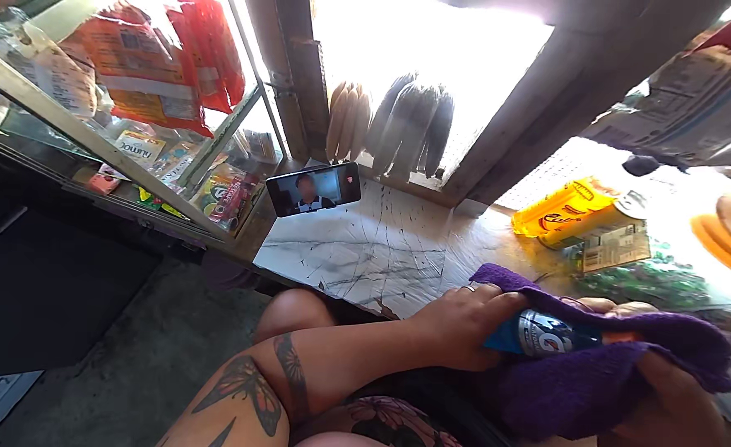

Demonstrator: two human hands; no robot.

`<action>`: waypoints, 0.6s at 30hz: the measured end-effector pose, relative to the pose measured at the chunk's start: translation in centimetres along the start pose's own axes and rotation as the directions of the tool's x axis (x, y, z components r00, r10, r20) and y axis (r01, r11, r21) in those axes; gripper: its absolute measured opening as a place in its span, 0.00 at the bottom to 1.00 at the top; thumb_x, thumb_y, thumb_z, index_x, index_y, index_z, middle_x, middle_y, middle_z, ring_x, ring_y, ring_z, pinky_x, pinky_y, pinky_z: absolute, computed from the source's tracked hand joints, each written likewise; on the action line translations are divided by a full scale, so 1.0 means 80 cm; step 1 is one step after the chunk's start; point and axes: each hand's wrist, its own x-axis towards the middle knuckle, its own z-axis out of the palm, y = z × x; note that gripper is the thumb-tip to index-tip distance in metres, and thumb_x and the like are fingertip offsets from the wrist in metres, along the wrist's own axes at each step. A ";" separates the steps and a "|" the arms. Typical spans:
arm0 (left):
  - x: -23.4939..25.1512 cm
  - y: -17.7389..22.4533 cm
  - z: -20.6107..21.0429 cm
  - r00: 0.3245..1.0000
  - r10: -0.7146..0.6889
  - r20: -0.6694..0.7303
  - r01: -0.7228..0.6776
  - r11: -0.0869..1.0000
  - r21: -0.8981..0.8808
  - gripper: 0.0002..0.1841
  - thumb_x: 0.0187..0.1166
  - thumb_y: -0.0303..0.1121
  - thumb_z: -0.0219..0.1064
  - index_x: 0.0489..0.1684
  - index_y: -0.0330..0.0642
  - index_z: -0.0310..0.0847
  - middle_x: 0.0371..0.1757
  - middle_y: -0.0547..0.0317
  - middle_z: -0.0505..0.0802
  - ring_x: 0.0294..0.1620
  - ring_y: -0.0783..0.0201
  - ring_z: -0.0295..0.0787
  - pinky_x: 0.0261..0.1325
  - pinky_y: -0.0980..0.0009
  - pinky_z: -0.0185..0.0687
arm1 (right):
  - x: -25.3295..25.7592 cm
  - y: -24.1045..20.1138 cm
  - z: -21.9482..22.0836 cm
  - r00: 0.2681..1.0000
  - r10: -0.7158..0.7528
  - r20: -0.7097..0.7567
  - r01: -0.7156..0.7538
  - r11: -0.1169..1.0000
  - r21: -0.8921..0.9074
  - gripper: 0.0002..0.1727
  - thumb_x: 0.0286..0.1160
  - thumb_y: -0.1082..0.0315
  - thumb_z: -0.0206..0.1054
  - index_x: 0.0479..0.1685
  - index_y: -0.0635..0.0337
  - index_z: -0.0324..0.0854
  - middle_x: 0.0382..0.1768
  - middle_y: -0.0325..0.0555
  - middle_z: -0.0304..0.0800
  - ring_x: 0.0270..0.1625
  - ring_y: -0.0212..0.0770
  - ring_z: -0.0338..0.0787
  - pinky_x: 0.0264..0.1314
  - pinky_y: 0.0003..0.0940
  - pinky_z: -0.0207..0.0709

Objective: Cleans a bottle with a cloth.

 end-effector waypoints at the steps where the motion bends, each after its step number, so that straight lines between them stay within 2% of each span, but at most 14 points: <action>1: -0.001 0.000 0.000 1.000 0.003 0.001 -0.003 1.000 0.006 0.36 0.62 0.31 0.79 0.76 0.37 0.73 0.60 0.40 0.87 0.64 0.43 0.84 0.63 0.45 0.79 | 0.000 -0.003 0.003 1.000 0.014 -0.028 -0.014 1.000 0.004 0.13 0.78 0.56 0.69 0.57 0.44 0.89 0.56 0.31 0.94 0.62 0.28 0.89 0.69 0.25 0.81; 5: -0.002 0.000 0.002 1.000 0.015 -0.004 -0.015 1.000 0.001 0.36 0.61 0.31 0.78 0.76 0.37 0.74 0.60 0.40 0.86 0.64 0.42 0.84 0.62 0.44 0.79 | 0.004 -0.010 0.012 0.991 0.051 -0.127 -0.057 0.997 -0.048 0.13 0.83 0.55 0.63 0.50 0.47 0.92 0.49 0.35 0.97 0.57 0.31 0.93 0.67 0.27 0.83; 10: -0.001 -0.003 0.005 0.998 0.023 -0.066 -0.026 0.998 -0.050 0.36 0.61 0.29 0.78 0.76 0.36 0.74 0.61 0.39 0.87 0.65 0.42 0.84 0.64 0.44 0.79 | -0.003 -0.005 0.028 0.925 0.029 -0.379 -0.054 0.997 -0.053 0.11 0.84 0.60 0.60 0.47 0.42 0.90 0.46 0.28 0.97 0.53 0.25 0.93 0.61 0.24 0.86; 13: -0.001 -0.005 0.005 0.997 0.011 -0.080 -0.017 0.997 -0.075 0.36 0.60 0.29 0.79 0.76 0.36 0.74 0.62 0.38 0.87 0.65 0.43 0.84 0.64 0.44 0.79 | -0.007 -0.001 0.019 0.960 0.063 -0.271 -0.054 0.998 0.041 0.11 0.81 0.56 0.64 0.51 0.40 0.92 0.50 0.26 0.97 0.55 0.22 0.92 0.62 0.21 0.84; 16: -0.001 -0.005 0.001 0.998 -0.018 -0.055 0.013 0.996 -0.091 0.38 0.61 0.30 0.80 0.77 0.34 0.71 0.64 0.37 0.86 0.68 0.43 0.83 0.68 0.44 0.78 | -0.014 -0.001 0.007 0.992 0.090 -0.090 -0.076 0.985 0.156 0.13 0.79 0.58 0.66 0.55 0.41 0.92 0.52 0.26 0.96 0.57 0.21 0.91 0.64 0.21 0.83; 18: -0.002 -0.005 -0.001 0.999 -0.026 -0.041 0.022 0.995 -0.100 0.39 0.60 0.30 0.81 0.78 0.33 0.71 0.65 0.36 0.85 0.68 0.42 0.82 0.69 0.44 0.77 | -0.018 -0.002 0.001 0.994 0.107 -0.023 -0.102 0.981 0.162 0.14 0.78 0.57 0.67 0.59 0.40 0.91 0.56 0.26 0.95 0.61 0.23 0.90 0.67 0.23 0.82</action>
